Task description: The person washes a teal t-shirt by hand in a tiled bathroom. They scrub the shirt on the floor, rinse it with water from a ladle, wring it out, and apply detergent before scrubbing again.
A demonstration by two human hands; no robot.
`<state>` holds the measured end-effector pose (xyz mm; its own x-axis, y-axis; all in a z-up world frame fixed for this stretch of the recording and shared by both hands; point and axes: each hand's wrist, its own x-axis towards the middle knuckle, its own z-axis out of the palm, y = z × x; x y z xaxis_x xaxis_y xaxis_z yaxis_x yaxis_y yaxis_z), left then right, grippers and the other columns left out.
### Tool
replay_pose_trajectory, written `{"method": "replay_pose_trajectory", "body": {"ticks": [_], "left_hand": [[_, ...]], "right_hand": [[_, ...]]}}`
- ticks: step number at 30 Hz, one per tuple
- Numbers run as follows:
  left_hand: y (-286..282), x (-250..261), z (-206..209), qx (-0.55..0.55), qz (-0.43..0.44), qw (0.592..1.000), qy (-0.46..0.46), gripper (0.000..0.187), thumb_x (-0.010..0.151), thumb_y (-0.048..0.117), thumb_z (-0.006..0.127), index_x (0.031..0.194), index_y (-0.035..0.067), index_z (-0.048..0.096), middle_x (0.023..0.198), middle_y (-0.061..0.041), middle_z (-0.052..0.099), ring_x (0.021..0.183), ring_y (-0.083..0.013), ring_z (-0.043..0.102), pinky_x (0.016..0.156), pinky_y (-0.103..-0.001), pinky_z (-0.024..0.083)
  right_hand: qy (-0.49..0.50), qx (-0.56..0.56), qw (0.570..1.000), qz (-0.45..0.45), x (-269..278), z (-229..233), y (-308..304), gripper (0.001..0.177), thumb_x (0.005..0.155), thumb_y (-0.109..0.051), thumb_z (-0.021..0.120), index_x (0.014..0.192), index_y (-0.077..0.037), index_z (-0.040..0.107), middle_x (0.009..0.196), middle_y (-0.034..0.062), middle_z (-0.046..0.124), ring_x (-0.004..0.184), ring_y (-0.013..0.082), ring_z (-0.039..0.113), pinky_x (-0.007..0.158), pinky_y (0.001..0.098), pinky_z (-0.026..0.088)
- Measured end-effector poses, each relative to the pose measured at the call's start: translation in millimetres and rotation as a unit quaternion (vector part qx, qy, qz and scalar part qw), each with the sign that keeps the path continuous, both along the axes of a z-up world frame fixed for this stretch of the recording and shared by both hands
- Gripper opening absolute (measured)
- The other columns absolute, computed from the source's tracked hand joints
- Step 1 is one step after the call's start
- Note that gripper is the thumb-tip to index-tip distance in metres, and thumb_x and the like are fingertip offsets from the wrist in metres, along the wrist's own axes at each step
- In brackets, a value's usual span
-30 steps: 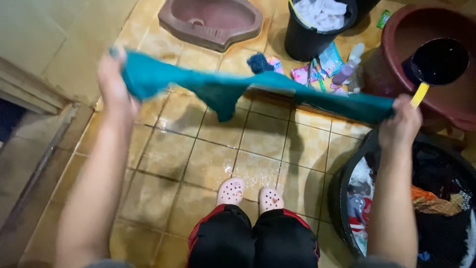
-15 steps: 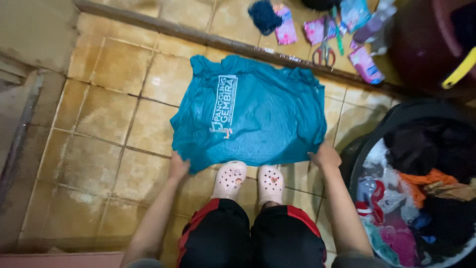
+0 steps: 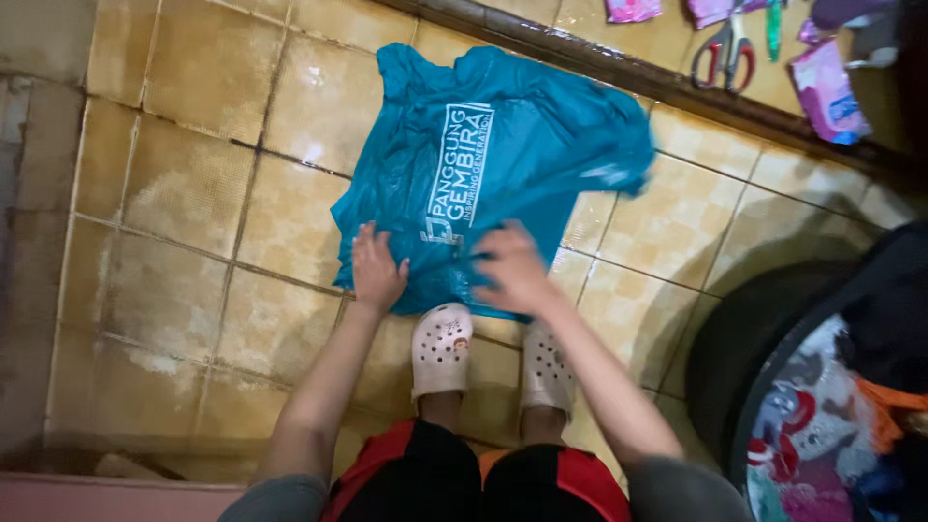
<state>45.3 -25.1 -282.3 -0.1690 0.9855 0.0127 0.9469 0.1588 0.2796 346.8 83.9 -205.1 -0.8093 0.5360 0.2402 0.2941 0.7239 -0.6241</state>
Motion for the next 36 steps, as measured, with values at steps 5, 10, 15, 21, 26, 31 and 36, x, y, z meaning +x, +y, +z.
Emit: {"method": "replay_pose_trajectory", "body": {"ticks": [5,10,15,21,26,31,36], "left_hand": [[23,-12,-1,-0.196,-0.075,0.976,0.061,0.102,0.079,0.042,0.073,0.163,0.012,0.023,0.169,-0.021,0.015,0.154,-0.0442,0.016,0.122,-0.055,0.020],[20,-18,-3,-0.140,-0.052,0.988,0.028,0.087,0.094,0.059,0.057,0.162,0.015,0.024,0.169,-0.019,0.014,0.154,-0.0435,0.016,0.123,-0.056,0.020],[20,-15,-7,-0.116,-0.056,0.991,0.034,0.087,0.096,0.059,0.054,0.163,0.013,0.025,0.170,-0.021,0.014,0.155,-0.0446,0.016,0.123,-0.057,0.020],[14,7,4,-0.120,-0.047,0.991,0.038,0.102,0.087,0.066,0.062,0.162,0.009,0.024,0.168,-0.026,0.013,0.153,-0.0495,0.013,0.121,-0.061,0.017],[21,12,4,-0.129,-0.030,0.991,0.004,0.140,0.062,0.079,0.072,0.159,-0.005,0.015,0.167,-0.027,0.010,0.154,-0.0487,0.009,0.124,-0.060,0.011],[16,9,-4,-0.068,-0.059,0.980,0.177,0.156,0.052,0.083,0.078,0.163,-0.005,0.012,0.171,-0.026,0.010,0.159,-0.0435,0.008,0.126,-0.056,0.009],[17,7,-5,-0.108,-0.025,0.993,0.041,0.169,0.036,0.094,0.073,0.159,-0.007,0.013,0.168,-0.026,0.012,0.156,-0.0439,0.006,0.124,-0.061,0.006]], "right_hand": [[0.008,0.010,0.999,0.037,-106,-57,-24,0.046,0.072,-0.034,0.081,0.103,-0.003,0.066,0.112,0.0172,0.064,0.111,0.0360,0.059,0.096,0.0509,0.043],[-0.149,0.028,0.987,-0.044,-19,-140,-25,0.028,0.067,-0.026,0.080,0.083,-0.011,0.063,0.088,0.0140,0.065,0.086,0.0373,0.063,0.069,0.0513,0.050],[-0.247,0.094,0.881,-0.393,164,-132,-26,0.018,0.078,-0.017,0.076,0.081,-0.012,0.059,0.087,0.0135,0.060,0.084,0.0345,0.061,0.072,0.0491,0.049],[-0.315,0.289,0.670,-0.607,237,-126,-33,0.050,0.075,-0.048,0.077,0.108,-0.012,0.066,0.112,0.0257,0.068,0.101,0.0406,0.064,0.084,0.0473,0.052],[-0.064,-0.042,0.929,-0.362,66,-114,-13,0.068,0.065,-0.023,0.082,0.125,-0.001,0.059,0.122,0.0246,0.062,0.112,0.0430,0.056,0.096,0.0513,0.046],[-0.125,-0.094,0.987,0.028,-124,-105,-30,0.050,0.084,-0.034,0.077,0.127,-0.011,0.066,0.121,0.0154,0.065,0.116,0.0356,0.060,0.098,0.0469,0.048],[-0.122,0.031,0.982,-0.142,-62,-164,-5,0.027,0.093,-0.026,0.059,0.118,-0.020,0.069,0.112,0.0097,0.070,0.104,0.0320,0.068,0.086,0.0470,0.053]]}}
